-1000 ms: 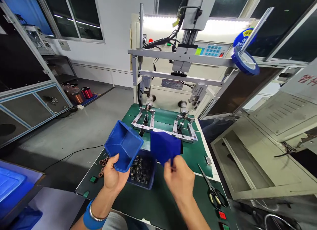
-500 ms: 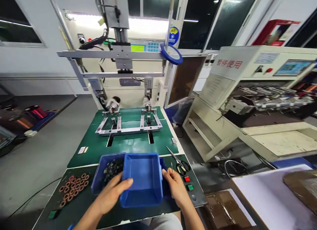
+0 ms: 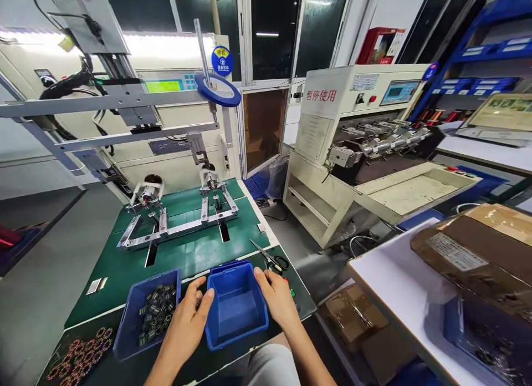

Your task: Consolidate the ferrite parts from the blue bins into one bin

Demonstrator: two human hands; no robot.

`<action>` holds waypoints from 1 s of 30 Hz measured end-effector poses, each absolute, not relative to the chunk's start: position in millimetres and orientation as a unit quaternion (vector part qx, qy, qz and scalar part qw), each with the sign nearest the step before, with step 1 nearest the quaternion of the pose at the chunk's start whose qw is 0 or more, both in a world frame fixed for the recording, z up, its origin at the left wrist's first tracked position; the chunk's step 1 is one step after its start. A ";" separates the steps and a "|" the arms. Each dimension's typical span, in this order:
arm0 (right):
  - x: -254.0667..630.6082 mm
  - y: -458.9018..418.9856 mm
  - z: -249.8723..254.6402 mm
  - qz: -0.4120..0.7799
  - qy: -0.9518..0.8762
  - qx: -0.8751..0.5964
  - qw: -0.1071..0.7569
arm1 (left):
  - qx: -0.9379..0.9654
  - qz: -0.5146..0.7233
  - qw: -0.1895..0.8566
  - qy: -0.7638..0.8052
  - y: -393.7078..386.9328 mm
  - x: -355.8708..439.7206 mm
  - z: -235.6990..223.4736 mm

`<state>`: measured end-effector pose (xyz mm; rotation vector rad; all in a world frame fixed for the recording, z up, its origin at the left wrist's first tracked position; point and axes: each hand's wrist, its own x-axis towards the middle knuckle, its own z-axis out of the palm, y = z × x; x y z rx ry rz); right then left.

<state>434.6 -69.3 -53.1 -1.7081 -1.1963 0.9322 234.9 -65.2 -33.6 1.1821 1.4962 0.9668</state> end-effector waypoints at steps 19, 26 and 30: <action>428.2 -37.1 -32.7 0.286 -0.536 -0.655 0.449 | 0.517 0.468 0.421 0.580 -42.5 239.4 -27.8; 428.5 -28.6 -45.5 0.264 -0.495 -0.709 0.428 | 0.586 0.317 0.381 0.641 -31.4 233.4 -54.5; 436.4 -52.1 -53.0 0.269 -0.573 -0.720 0.284 | 0.583 0.231 0.383 0.678 -29.5 236.9 -65.3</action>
